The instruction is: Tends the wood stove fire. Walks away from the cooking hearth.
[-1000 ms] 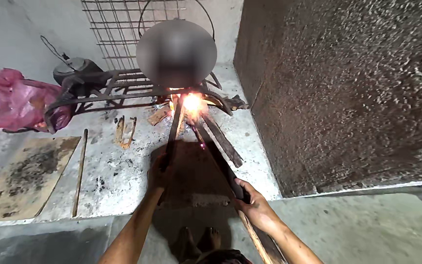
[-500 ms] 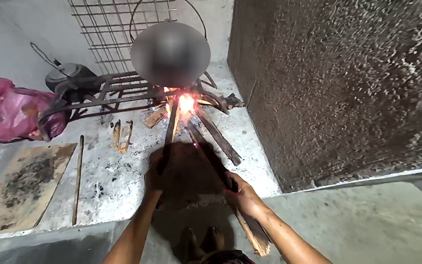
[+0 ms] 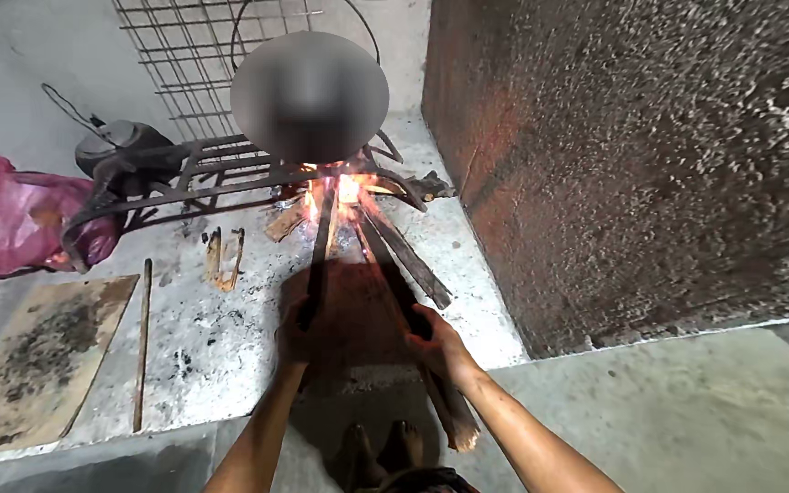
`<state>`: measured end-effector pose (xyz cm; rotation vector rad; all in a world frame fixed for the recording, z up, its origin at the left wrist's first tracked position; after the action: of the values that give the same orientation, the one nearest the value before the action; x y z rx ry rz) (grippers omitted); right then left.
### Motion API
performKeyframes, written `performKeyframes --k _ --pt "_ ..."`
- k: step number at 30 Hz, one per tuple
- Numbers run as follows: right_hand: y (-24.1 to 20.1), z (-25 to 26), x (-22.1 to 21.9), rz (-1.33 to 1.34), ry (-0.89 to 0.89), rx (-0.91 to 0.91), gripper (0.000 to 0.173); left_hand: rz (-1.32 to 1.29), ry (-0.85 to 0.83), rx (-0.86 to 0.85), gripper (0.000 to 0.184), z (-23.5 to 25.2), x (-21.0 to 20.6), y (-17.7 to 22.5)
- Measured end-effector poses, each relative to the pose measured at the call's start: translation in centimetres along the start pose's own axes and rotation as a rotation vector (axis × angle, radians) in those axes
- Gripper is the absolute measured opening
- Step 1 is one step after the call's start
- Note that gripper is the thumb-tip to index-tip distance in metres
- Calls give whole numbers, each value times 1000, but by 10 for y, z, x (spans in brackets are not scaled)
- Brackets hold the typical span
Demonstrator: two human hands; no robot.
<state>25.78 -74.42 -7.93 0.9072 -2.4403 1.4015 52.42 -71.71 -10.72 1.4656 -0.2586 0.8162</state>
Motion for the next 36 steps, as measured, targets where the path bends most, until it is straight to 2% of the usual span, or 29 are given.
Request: performKeyframes --k 3,8,12,17,24,29,36 --pt "-2 5 -7 34 -12 -19 65 -33 22 -30 48 0 -6 -10" --pt "-6 8 -21 248 -36 -5 62 76 -18 31 48 -3 -8 -26" --pt "-16 3 -21 321 -51 0 60 46 -17 -17 45 -5 -6 -8" --pt "-11 4 -20 230 -45 36 63 38 2 -71 46 -3 -10 -16" --pt "3 -7 -13 113 -16 73 65 90 12 -65 46 -6 -12 -11" --pt "11 -13 -9 65 7 49 66 88 -14 -79 48 -10 -13 0" --pt "20 -21 -7 32 90 119 65 102 -4 -90 46 -1 -18 15"
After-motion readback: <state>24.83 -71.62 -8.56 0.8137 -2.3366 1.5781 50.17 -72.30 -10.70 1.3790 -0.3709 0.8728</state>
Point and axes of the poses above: each hand's wrist, its own z-axis towards the middle knuckle, its own x-axis out of the back of the hand, y = z × x, the point moved 4 cm from there along z, towards the middle knuckle, and after that the axes turned 11 degrees about -x, right-handed, at the moved point
